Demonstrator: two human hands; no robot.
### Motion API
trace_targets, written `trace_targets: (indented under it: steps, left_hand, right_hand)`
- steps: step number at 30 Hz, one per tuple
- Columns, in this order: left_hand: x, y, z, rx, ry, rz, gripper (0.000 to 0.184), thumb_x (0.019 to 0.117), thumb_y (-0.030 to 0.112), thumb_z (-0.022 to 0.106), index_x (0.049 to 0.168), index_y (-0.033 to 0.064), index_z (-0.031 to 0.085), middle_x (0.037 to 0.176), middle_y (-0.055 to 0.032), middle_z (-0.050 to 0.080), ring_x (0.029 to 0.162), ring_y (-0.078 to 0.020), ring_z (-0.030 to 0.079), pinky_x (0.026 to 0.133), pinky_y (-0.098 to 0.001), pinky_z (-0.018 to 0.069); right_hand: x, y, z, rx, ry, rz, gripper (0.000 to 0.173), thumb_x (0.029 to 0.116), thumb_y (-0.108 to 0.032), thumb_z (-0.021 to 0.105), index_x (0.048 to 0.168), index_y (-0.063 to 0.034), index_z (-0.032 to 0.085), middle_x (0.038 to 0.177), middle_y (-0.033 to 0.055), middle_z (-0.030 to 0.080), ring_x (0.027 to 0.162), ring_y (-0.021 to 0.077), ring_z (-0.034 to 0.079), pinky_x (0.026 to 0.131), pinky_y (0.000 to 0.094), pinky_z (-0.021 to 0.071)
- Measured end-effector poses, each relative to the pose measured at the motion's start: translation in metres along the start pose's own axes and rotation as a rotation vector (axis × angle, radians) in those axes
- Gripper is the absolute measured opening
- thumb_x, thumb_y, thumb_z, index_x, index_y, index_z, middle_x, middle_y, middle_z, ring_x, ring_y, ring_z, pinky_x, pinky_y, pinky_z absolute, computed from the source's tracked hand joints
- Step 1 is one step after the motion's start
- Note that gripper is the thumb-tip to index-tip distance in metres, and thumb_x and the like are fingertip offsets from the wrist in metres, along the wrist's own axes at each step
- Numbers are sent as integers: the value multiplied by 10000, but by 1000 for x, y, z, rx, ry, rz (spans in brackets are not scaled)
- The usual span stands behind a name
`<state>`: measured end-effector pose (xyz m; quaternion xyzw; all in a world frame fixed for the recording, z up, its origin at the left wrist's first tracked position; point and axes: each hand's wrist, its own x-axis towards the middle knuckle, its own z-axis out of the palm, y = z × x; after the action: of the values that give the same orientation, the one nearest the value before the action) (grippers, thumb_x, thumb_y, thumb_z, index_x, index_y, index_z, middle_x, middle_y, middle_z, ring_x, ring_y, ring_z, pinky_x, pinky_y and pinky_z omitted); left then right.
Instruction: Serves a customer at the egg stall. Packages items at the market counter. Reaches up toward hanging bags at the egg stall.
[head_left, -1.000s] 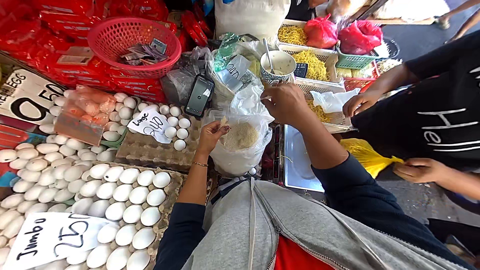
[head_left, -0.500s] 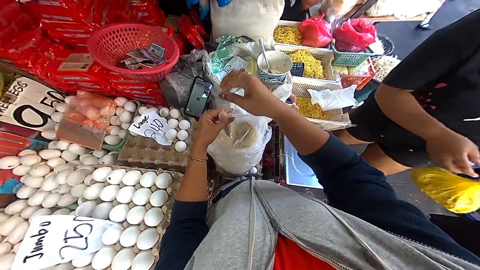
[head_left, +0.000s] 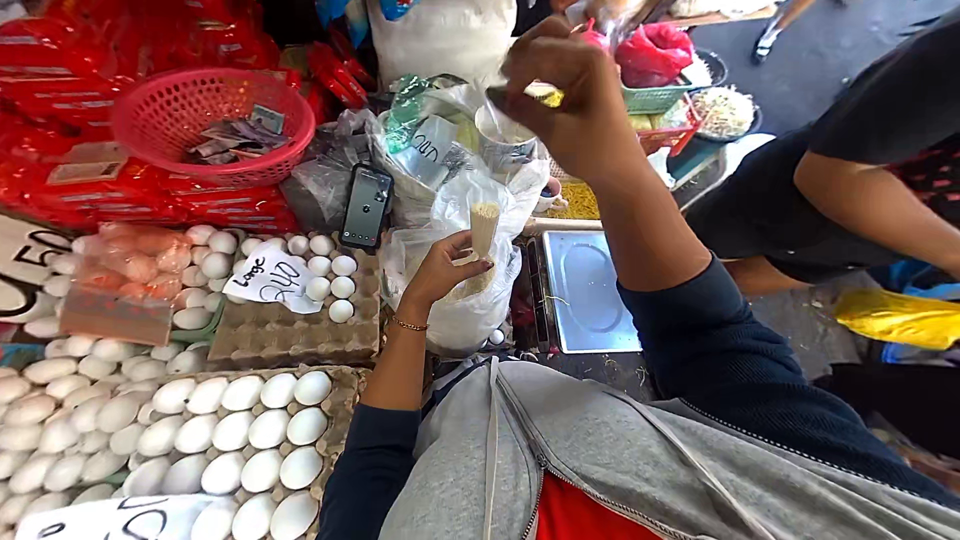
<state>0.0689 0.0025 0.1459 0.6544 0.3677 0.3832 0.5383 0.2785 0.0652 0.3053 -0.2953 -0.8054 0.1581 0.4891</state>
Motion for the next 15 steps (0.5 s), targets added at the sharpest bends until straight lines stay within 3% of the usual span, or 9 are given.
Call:
trace_targets:
  steps: [2, 4, 6, 9, 12, 15]
  left_hand:
    - [3, -10, 3, 54, -28, -60, 594, 888, 30, 716, 1444, -25, 513, 1384, -182, 611, 1245, -253, 605, 1024, -407, 499]
    - [5, -29, -1, 161, -49, -156, 591, 934, 95, 720, 1476, 14, 500, 1426, -195, 584, 1270, -311, 596, 1019, -474, 508]
    - [8, -60, -8, 302, -73, -262, 542, 963, 172, 718, 1450, 24, 532, 1389, -208, 600, 1239, -345, 615, 1022, -521, 513]
    - [17, -97, -13, 482, -140, -484, 508, 998, 244, 680, 1424, -2, 551, 1387, -245, 593, 1273, -393, 587, 1083, -577, 450]
    - [16, -112, -11, 571, -206, -590, 514, 1015, 275, 656, 1438, 6, 543, 1421, -252, 567, 1325, -400, 547, 1125, -572, 407]
    - [10, -108, -4, 601, -196, -590, 516, 1018, 290, 650, 1442, 16, 542, 1427, -241, 567, 1321, -396, 550, 1121, -577, 406]
  right_hand:
    - [-19, 2, -15, -65, 56, 21, 194, 973, -169, 651, 899, 0, 710, 1082, 147, 658, 1125, 197, 600, 994, 354, 484]
    - [-43, 9, -25, -113, -80, 95, 207, 951, -184, 672, 848, -6, 690, 1065, 157, 660, 1133, 231, 591, 992, 397, 465]
    - [-64, 16, -37, -154, -122, 184, 219, 956, -209, 672, 839, -24, 685, 1033, 123, 650, 1097, 206, 579, 963, 376, 454]
    - [-91, 26, -59, -247, -47, 300, 242, 954, -222, 665, 828, -15, 676, 1016, 133, 648, 1058, 220, 576, 928, 390, 449]
    - [-122, 59, -71, -391, -77, 503, 261, 937, -213, 679, 836, 27, 685, 1028, 209, 659, 1081, 349, 596, 933, 525, 458]
    - [-159, 100, -76, -454, -151, 767, 278, 959, -223, 664, 928, 50, 707, 1127, 263, 653, 1176, 431, 578, 996, 621, 434]
